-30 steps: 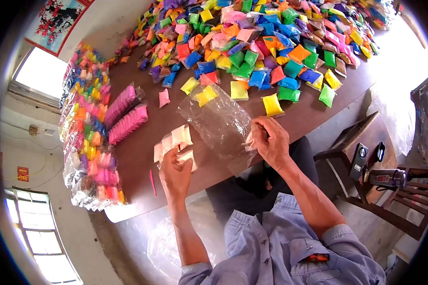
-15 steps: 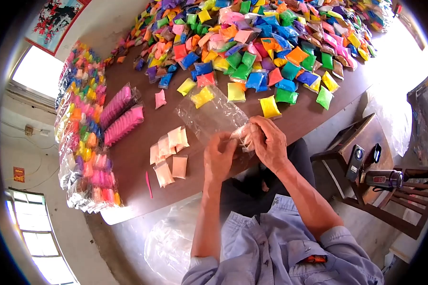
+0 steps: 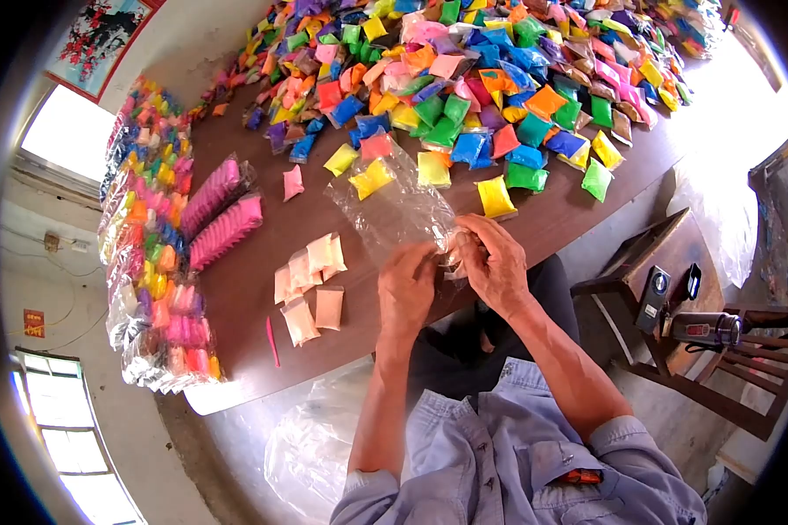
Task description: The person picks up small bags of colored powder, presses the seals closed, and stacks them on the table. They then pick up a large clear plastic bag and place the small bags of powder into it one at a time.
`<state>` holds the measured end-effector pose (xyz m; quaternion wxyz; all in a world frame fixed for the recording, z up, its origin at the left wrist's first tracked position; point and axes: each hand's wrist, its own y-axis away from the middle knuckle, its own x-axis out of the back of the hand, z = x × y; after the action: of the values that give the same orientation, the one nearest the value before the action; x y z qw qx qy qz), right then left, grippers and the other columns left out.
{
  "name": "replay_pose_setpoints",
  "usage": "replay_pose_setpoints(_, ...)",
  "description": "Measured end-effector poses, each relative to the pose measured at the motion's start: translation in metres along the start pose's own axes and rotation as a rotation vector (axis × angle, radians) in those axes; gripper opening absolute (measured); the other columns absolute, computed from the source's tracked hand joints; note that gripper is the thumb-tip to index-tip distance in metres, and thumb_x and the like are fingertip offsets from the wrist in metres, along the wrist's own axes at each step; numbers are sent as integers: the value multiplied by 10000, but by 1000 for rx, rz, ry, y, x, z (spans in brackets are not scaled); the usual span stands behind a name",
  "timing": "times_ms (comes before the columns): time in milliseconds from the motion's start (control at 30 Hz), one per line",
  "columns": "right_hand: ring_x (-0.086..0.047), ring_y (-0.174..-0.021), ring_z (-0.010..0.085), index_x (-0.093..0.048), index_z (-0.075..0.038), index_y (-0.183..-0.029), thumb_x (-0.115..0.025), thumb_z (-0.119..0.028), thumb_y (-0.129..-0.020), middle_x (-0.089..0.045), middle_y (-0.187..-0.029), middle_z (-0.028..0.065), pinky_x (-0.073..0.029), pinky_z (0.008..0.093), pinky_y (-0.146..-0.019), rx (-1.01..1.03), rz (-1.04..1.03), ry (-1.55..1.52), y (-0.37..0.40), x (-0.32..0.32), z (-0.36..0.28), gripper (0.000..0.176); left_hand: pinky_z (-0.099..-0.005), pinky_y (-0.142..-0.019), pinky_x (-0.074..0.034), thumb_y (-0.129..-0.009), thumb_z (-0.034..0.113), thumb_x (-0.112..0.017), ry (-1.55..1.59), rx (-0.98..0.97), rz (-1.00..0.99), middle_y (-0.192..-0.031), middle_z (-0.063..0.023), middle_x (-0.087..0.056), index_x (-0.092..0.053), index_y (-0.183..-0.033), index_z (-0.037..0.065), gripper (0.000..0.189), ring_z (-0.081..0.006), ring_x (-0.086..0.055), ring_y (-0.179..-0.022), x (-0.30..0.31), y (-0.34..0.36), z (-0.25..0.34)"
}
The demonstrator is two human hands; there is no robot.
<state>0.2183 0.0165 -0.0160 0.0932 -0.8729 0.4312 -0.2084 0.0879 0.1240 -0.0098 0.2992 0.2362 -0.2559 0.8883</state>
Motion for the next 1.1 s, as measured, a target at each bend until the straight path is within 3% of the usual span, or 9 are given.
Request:
replay_pose_setpoints(33, -741, -934, 310, -697, -37, -1198, -660, -26, -949, -727, -1166, 152, -587, 348, -783, 2, -2, -4, 0, 0, -2, 252, -318, -726, -562, -899, -36, -703, -41, -52, 4, -1026, -138, -730, -735, -1145, 22, 254, -212, -711, -803, 2, 2, -2)
replay_pose_setpoints(267, -728, -836, 283, -703, -34, -1148, -691, -76, -948, -730, -1047, 128, -576, 337, -717, 21, 21, 23, 0, -1, 2, 205, -332, -697, -576, -913, 90, -751, -204, 26, 136, -1021, -148, -747, -740, -1121, 20, 219, -242, -720, -770, 53, 22, 4)
replay_pose_setpoints(333, -724, -824, 280, -703, -33, -1142, -691, -82, -949, -729, -1038, 125, -572, 337, -708, 32, 29, 37, 0, -2, 2, 199, -470, -799, -565, -932, 182, -724, -566, 122, 185, -1062, -149, -743, -736, -1100, 80, 197, -353, -715, -880, 83, 29, -6)
replay_pose_setpoints(400, -673, -765, 171, -706, -40, -1156, -689, -63, -963, -708, -973, 83, -524, 282, -675, 33, 49, 8, 0, -3, 0, 194, -468, -794, -569, -932, 199, -708, -694, 170, 144, -1071, -169, -746, -740, -1101, 60, 221, -364, -723, -888, 108, 30, -11)
replay_pose_setpoints(600, -713, -825, 274, -708, -46, -1139, -696, -100, -952, -726, -1025, 115, -567, 343, -737, 8, 28, -3, 1, 0, -3, 195, -498, -882, -549, -906, 222, -699, -868, 423, -55, -1117, -205, -739, -737, -1097, 46, 262, -402, -704, -1032, 117, 32, -22)
replay_pose_setpoints(667, -715, -831, 274, -709, -42, -1139, -696, -100, -952, -726, -1027, 117, -568, 340, -738, -1, 30, -1, 1, 0, -2, 196, -484, -865, -566, -903, 159, -700, -774, 237, 13, -1134, -180, -725, -704, -1162, 48, 281, -367, -709, -1037, 118, 38, -25)
replay_pose_setpoints(800, -721, -844, 277, -712, -34, -1138, -698, -100, -951, -728, -1035, 121, -572, 333, -743, -14, 13, -7, 1, 0, 0, 199, -439, -860, -567, -860, 91, -721, -510, 223, 52, -1106, -164, -719, -702, -1161, 27, 308, -330, -709, -1025, 119, 40, -19)
replay_pose_setpoints(1000, -725, -824, 284, -709, -33, -1138, -696, -104, -949, -730, -1045, 129, -577, 333, -737, 3, 9, 7, 0, 1, -3, 202, -274, -664, -535, -930, 108, -739, -157, 191, 40, -873, -67, -682, -684, -1134, -19, 246, -113, -645, -696, 124, 25, -12)
replay_pose_setpoints(1100, -731, -834, 287, -709, -33, -1134, -690, -101, -947, -731, -1046, 129, -581, 338, -747, 17, -1, 28, -1, 1, -2, 199, -227, -574, -488, -969, 103, -726, 309, 438, 121, -821, -28, -651, -681, -1063, 1, 146, -68, -579, -631, 106, 5, 14)
